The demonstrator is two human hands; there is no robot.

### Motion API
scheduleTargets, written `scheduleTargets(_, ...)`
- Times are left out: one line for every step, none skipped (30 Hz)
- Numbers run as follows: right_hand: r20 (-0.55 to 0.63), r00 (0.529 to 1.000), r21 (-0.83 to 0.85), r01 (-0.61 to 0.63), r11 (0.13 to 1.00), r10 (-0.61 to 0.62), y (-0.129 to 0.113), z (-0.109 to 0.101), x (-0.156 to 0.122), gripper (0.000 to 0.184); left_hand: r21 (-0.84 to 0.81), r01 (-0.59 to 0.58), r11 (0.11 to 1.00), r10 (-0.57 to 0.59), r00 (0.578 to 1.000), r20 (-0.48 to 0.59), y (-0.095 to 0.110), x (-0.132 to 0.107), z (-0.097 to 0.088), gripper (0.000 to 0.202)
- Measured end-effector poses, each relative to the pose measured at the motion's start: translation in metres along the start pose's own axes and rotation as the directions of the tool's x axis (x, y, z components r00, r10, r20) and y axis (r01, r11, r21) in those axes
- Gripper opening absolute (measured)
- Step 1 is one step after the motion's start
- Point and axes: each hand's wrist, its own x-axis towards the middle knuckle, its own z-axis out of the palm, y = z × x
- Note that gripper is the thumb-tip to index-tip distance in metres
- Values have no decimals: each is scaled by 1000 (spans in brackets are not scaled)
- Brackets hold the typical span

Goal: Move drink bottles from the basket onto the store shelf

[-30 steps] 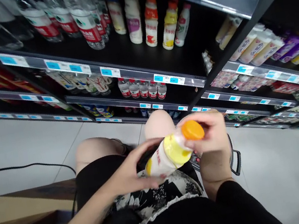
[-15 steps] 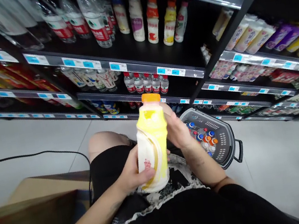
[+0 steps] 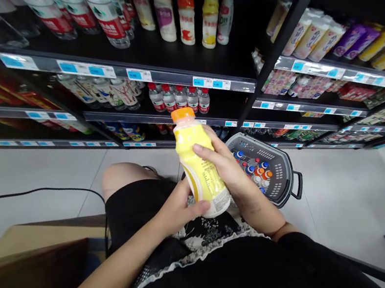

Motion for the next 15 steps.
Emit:
scheduleTargets(5,1000,7,0,1000,0,0,1,-1,50,-8,-11,1000,11,1000,0,-1,0,0,80)
scheduleTargets(10,1000,13,0,1000,0,0,1,-2,51,-24,-32,999,32,999,-1,-3,1,1,79)
scheduleTargets(13,1000,14,-1,1000,0,0,3,-3,52,-46,-58,997,58,998,-7,-5,1,2,78)
scheduleTargets(15,1000,10,0,1000,0,0,4,-4,53,-72,-84,994,82,996,-21,-7,1,3,78)
scheduleTargets(14,1000,2,4,1000,-4,1,6,-4,54,-97,-103,990,99,994,-42,-8,1,3,79)
scheduleTargets(9,1000,-11,12,1000,-12,1,7,-5,55,-117,-112,987,105,992,-67,-10,1,4,79)
scheduleTargets(1,1000,-27,27,999,-27,1,7,-5,56,-131,-111,985,99,991,-92,-11,1,5,78)
scheduleTargets(-4,999,-49,48,998,-48,2,8,-5,55,-138,-106,985,91,989,-115,-11,0,6,76)
scheduleTargets(-1,997,-74,71,995,-71,3,7,-5,54,-146,-105,984,86,987,-133,-11,-1,7,73)
scheduleTargets(11,995,-98,95,991,-94,3,7,-5,54,-160,-111,981,88,985,-146,-10,-1,7,71)
scheduleTargets(29,993,-116,117,986,-114,4,6,-5,54,-187,-126,974,97,983,-155,-10,-2,8,69)
scheduleTargets(56,990,-126,132,983,-126,4,5,-6,55,-231,-147,962,111,981,-161,-9,-3,9,68)
scheduleTargets(90,988,-126,139,982,-128,5,5,-6,57,-291,-170,941,127,979,-161,-8,-4,10,69)
scheduleTargets(126,984,-116,137,984,-122,7,4,-7,61,-365,-187,912,137,978,-159,-7,-5,11,71)
scheduleTargets(163,980,-102,130,986,-113,8,5,-8,65,-443,-194,875,137,978,-157,-7,-6,12,74)
